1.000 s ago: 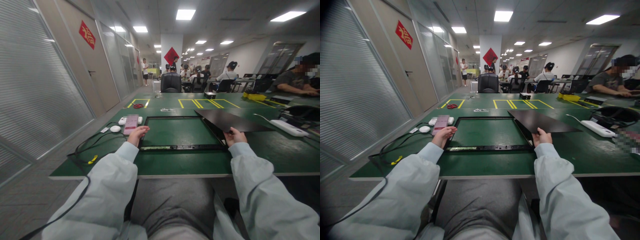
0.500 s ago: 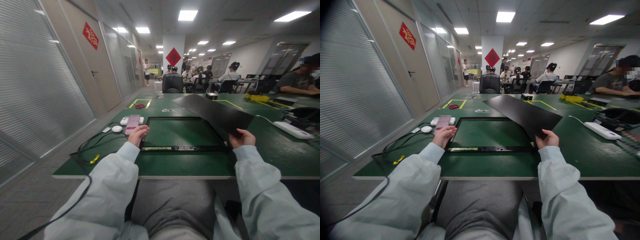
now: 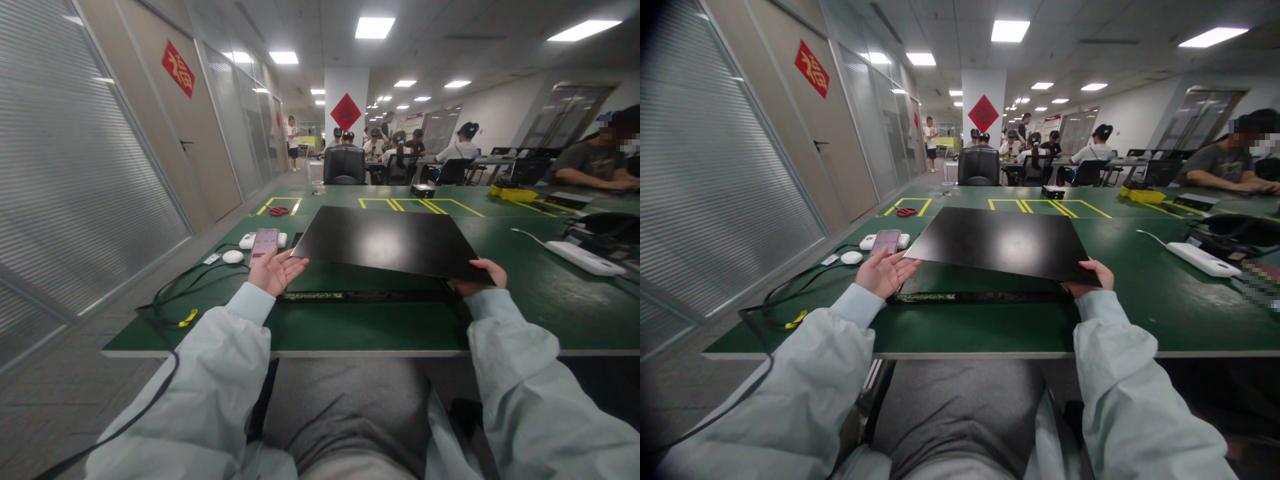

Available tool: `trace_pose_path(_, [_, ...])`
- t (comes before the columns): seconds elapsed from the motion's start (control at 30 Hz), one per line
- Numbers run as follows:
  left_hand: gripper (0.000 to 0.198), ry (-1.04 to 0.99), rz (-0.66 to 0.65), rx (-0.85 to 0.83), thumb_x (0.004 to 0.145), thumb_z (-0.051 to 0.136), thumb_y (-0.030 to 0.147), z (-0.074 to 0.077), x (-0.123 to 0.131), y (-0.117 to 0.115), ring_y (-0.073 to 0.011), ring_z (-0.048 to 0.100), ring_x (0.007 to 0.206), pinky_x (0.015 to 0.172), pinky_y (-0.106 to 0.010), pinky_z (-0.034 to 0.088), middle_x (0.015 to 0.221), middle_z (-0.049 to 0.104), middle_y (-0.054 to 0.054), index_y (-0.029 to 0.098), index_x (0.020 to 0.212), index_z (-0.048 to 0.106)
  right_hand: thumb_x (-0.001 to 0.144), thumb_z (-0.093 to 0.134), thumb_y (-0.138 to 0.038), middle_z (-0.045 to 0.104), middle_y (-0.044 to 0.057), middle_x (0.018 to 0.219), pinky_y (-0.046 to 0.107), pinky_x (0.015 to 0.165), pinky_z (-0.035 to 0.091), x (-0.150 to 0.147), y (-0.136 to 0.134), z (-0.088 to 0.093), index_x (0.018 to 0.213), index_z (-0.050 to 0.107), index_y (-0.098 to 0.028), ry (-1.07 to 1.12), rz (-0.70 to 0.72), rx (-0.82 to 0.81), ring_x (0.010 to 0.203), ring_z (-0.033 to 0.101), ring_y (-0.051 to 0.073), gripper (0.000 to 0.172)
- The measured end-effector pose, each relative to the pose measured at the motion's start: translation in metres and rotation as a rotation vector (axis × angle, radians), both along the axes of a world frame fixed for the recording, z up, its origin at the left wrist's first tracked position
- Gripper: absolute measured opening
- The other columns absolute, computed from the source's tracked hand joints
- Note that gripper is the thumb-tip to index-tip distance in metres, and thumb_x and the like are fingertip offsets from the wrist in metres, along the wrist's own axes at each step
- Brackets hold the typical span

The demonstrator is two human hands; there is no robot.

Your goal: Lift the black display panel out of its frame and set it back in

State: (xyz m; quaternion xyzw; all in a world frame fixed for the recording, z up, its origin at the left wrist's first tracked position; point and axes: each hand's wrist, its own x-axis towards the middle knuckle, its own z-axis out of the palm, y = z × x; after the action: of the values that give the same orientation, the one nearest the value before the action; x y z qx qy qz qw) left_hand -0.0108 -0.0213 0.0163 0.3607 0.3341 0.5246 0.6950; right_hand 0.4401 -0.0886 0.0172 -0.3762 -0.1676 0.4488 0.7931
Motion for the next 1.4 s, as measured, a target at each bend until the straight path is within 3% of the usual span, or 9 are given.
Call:
trace_pose_path(0.13, [0.031,0.001,0.006,-0.031,0.085,0.063,0.043,0.000,-0.001,0.000,-0.0262,0.075,0.083,0.074,-0.036,0.060,0.083,0.076,-0.013,0.015,0.094,0.073,0.055,0.059,-0.013,0.070,0.004,0.080,0.051,0.074,0.063,-0.004,-0.001,0.002,0.100,0.064,-0.023,-0.049,0.047,-0.031,0.082,0.072,0.029,0.046])
trace_pose_path(0.23, [0.026,0.001,0.016,-0.050,0.082,0.067,0.040,-0.002,-0.003,0.000,-0.0190,0.064,0.051,0.055,-0.033,0.055,0.063,0.068,-0.005,0.016,0.090,0.073,0.054,0.058,-0.012,0.070,0.005,0.079,0.050,0.074,0.063,-0.008,-0.002,0.005,0.099,0.065,-0.024,-0.062,0.094,-0.063,0.085,0.072,0.029,0.047])
trace_pose_path(0.3, [0.018,-0.016,0.048,-0.052,0.079,0.069,0.034,-0.004,-0.003,0.001,-0.0159,0.056,0.044,0.050,-0.031,0.051,0.057,0.064,-0.001,0.018,0.087,0.072,0.054,0.057,-0.011,0.071,0.004,0.078,0.048,0.073,0.063,-0.010,-0.002,0.006,0.099,0.065,-0.024,-0.067,0.129,-0.073,0.085,0.072,0.028,0.048])
trace_pose_path(0.47, [0.018,-0.095,0.162,-0.035,0.070,0.067,0.015,-0.003,-0.002,0.002,-0.0154,0.062,0.053,0.052,-0.028,0.054,0.068,0.071,-0.001,0.019,0.087,0.070,0.053,0.061,-0.013,0.074,0.004,0.081,0.042,0.075,0.063,-0.012,0.001,0.000,0.094,0.069,-0.022,-0.183,0.220,-0.077,0.089,0.074,0.027,0.043])
trace_pose_path(0.6, [0.028,-0.184,0.216,0.014,0.069,0.064,0.012,0.002,0.001,-0.001,-0.0167,0.068,0.065,0.061,-0.028,0.058,0.076,0.074,-0.001,0.018,0.095,0.070,0.054,0.072,-0.020,0.077,0.006,0.085,0.038,0.079,0.061,-0.003,0.007,-0.014,0.090,0.074,-0.019,-0.425,0.164,0.004,0.097,0.073,0.030,0.036])
trace_pose_path(0.77, [0.034,-0.267,0.255,0.046,0.066,0.062,0.009,0.006,0.003,-0.004,-0.0167,0.069,0.067,0.064,-0.029,0.060,0.077,0.074,-0.002,0.016,0.098,0.070,0.058,0.080,-0.029,0.079,0.001,0.090,0.038,0.087,0.058,0.011,0.019,-0.032,0.097,0.080,-0.023,-0.605,0.133,-0.018,0.098,0.073,0.029,0.040])
trace_pose_path(0.97, [0.043,-0.304,0.253,0.060,0.065,0.058,0.004,0.006,0.006,-0.003,-0.0198,0.072,0.076,0.065,-0.029,0.060,0.083,0.076,-0.006,0.012,0.105,0.071,0.051,0.087,-0.038,0.079,0.004,0.084,0.038,0.073,0.060,0.023,0.027,-0.039,0.082,0.082,-0.023,-0.724,0.054,-0.080,0.084,0.075,0.029,0.034])
trace_pose_path(1.2, [0.054,-0.299,0.262,0.064,0.064,0.057,-0.001,0.007,0.006,-0.004,-0.0179,0.071,0.068,0.064,-0.027,0.060,0.077,0.076,-0.006,0.010,0.115,0.071,0.036,0.096,-0.044,0.077,0.005,0.075,0.034,0.064,0.061,0.024,0.030,-0.044,0.082,0.078,-0.020,-0.751,-0.006,-0.194,0.067,0.072,0.023,0.054])
trace_pose_path(1.4, [0.050,-0.263,0.266,0.054,0.066,0.057,-0.002,0.004,0.005,-0.002,-0.0168,0.071,0.064,0.061,-0.025,0.060,0.076,0.077,-0.005,0.011,0.112,0.073,0.036,0.095,-0.031,0.074,0.003,0.067,0.028,0.055,0.057,0.026,0.036,-0.050,0.082,0.077,-0.019,-0.726,-0.027,-0.200,0.059,0.067,0.017,0.051])
